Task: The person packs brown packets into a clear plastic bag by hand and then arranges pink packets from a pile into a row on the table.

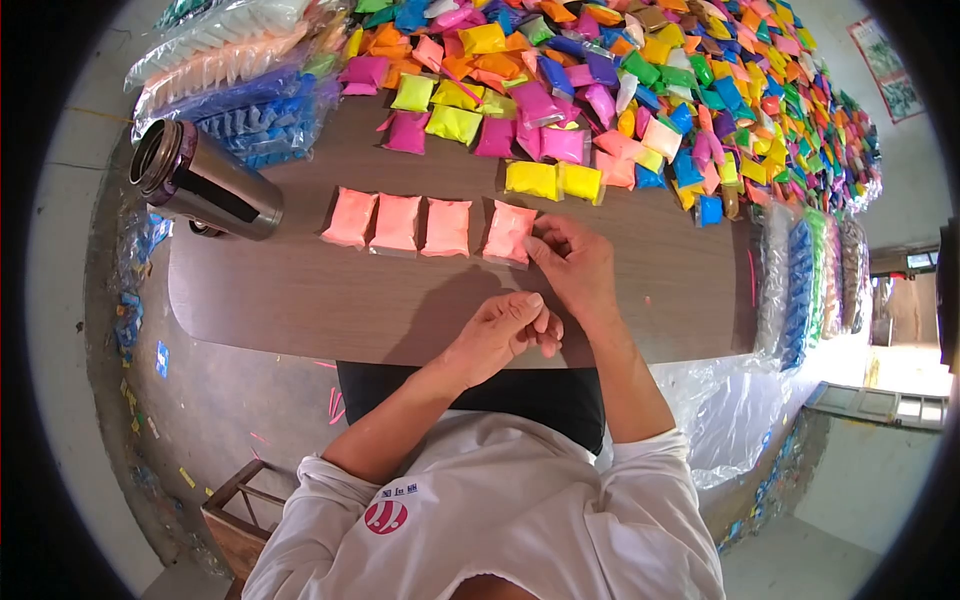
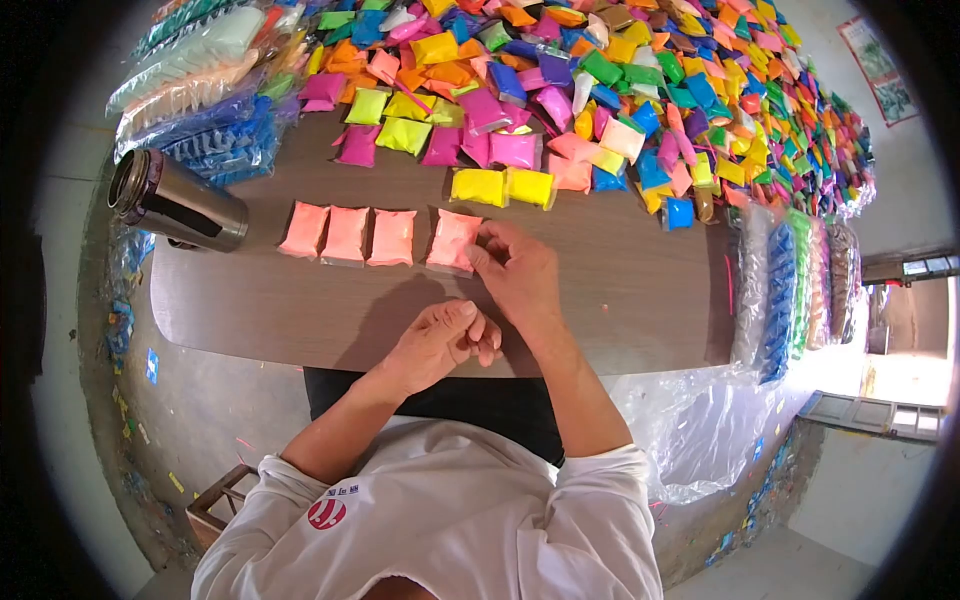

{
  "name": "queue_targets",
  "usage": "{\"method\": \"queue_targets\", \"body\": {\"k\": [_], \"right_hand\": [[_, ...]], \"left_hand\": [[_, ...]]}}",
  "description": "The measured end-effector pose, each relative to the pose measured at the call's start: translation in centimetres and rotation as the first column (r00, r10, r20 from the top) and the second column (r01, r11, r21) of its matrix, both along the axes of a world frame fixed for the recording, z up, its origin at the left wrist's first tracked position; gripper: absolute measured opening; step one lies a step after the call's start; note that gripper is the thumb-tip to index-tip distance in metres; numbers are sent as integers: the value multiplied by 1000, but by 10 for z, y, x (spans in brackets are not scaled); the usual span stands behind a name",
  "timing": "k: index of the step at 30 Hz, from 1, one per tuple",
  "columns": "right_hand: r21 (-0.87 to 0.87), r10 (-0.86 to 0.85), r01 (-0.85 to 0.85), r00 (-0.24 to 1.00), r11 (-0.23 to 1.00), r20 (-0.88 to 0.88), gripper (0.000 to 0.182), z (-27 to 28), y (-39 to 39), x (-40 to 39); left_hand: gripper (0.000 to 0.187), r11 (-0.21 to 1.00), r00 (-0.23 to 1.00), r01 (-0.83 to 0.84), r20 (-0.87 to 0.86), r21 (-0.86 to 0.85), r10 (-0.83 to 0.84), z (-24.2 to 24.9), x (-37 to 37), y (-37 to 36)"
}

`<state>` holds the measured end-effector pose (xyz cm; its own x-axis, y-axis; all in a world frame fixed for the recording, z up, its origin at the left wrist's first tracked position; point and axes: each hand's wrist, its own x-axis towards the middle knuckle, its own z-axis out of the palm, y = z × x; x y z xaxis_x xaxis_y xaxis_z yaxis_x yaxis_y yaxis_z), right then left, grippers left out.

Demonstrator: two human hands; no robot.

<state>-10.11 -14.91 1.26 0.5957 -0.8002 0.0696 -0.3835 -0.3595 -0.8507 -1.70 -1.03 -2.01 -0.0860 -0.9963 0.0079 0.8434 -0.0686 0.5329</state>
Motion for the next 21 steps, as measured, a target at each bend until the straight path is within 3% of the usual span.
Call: {"method": "queue_targets", "body": {"k": [2,5,11,14,20,21], "right_hand": [[-61,63,-62,998,996,18,28,0,3,2],[-163,70,-84,994,983,-89,31,-2,5,9],[-187,83,-93,995,978,-61,28,-5,5,11],[-94,51,-40,992,995,117,23,-9,1,3],[-396,-220,261,965,881,146,18,0,-29,-29],[-477,-224,240,970,846,90,20,6,-41,-34]], "left_hand": [[39,1000,1000,4,-8,-3,-4,-2,0,0],[38,1000,1000,2,-2,14,-2,-2,-2,0],[37,999,1000,2,8,42,-3,1,-1,0],[37,999,1000,4,14,44,-4,7,0,1],[38,999,999,-13,48,52,11,8,0,2],[38,998,998,-10,58,59,7,9,1,2]]}}
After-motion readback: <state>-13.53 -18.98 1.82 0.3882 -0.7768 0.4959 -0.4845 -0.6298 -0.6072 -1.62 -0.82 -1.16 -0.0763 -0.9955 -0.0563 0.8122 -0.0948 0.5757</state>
